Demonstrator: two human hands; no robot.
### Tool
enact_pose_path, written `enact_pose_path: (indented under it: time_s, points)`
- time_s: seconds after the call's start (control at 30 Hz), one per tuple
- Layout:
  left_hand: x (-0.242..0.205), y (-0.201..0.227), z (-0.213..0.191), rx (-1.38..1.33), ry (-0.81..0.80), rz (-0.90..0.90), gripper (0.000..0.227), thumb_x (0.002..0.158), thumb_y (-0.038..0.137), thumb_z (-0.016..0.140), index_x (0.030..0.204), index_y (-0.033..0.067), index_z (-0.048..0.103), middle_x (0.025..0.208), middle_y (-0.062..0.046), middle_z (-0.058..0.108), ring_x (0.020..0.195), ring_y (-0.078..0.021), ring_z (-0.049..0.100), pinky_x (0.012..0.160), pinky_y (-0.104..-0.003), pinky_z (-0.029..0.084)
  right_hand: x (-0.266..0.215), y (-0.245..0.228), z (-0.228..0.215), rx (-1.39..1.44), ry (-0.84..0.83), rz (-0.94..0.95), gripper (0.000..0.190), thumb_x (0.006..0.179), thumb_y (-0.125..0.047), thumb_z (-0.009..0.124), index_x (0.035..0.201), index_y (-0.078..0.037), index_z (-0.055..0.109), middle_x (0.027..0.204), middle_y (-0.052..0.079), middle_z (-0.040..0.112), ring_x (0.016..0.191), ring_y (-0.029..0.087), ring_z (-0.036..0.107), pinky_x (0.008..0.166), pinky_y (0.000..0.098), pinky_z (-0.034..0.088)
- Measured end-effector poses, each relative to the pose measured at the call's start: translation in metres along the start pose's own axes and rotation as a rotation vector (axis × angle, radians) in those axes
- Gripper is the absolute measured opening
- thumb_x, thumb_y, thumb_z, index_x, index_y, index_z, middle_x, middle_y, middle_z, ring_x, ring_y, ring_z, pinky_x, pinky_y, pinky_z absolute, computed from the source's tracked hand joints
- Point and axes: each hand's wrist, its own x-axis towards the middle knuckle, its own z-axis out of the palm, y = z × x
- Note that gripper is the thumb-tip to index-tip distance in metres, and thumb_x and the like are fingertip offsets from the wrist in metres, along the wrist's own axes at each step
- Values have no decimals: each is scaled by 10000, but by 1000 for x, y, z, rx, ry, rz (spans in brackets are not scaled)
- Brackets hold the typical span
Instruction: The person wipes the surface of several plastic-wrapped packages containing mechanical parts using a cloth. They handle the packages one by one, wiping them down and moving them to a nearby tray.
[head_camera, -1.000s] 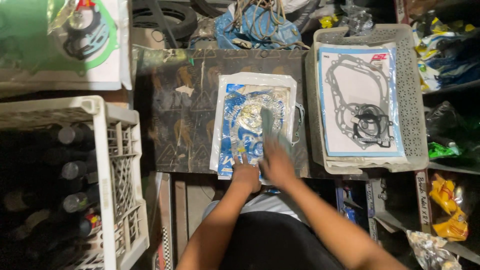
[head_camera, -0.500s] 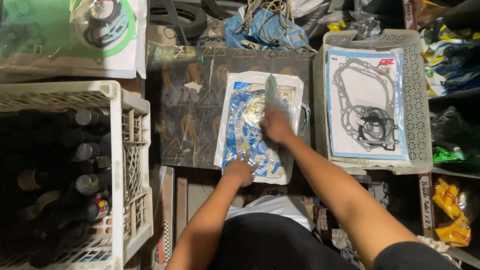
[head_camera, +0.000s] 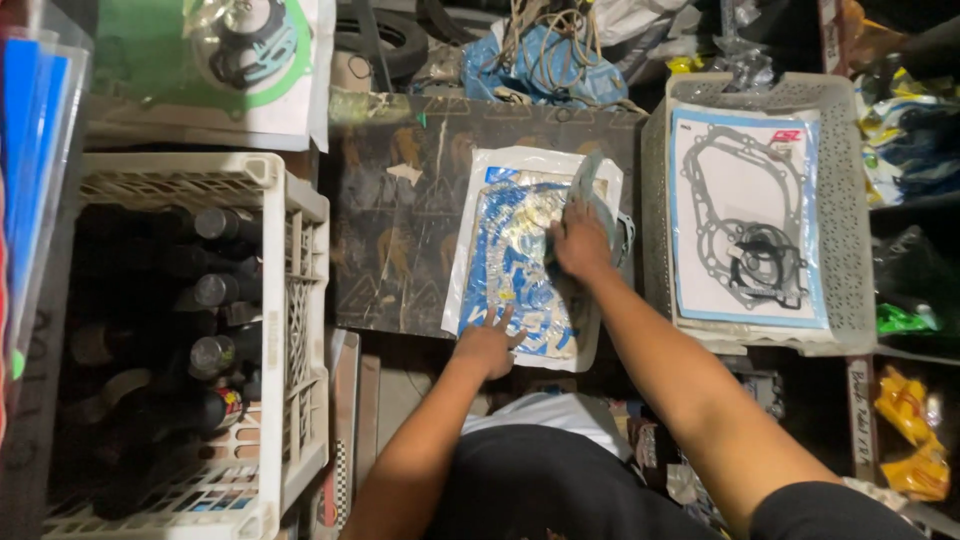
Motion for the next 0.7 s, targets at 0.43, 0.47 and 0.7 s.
enact_pose_path:
  time_s: [0.43,0.47,0.7]
  points:
    - [49,-33,64,-18,-29,69,545,976,304,516,1518,247,519,1705,-117,256,1558,-408,232,1147,-637,355,-51,-44,-34,88,12,-112,443,1003,-338,569,1325,-48,663,1298,272,648,1274,463,573,1103,531,439]
    - [48,-32,65,-42,-18,58,532,983,308,521,1513,261,523,1706,-104,253,1559,-401,228,1157,-641,337,-46,-27,-19,182,84,16,505,997,-324,585,1403,-24,589,1404,282,568,1346,483,491,1132,555,399]
    - [51,-51,96,-804,446,-48,390,929,191,585,1307,148,672,1280,-203,693,1281,-404,593,1063,-534,502,-114,-17,18,721,563,425,422,921,-113,709,1316,23,649,1218,293,670,1200,461,611,1032,523,485]
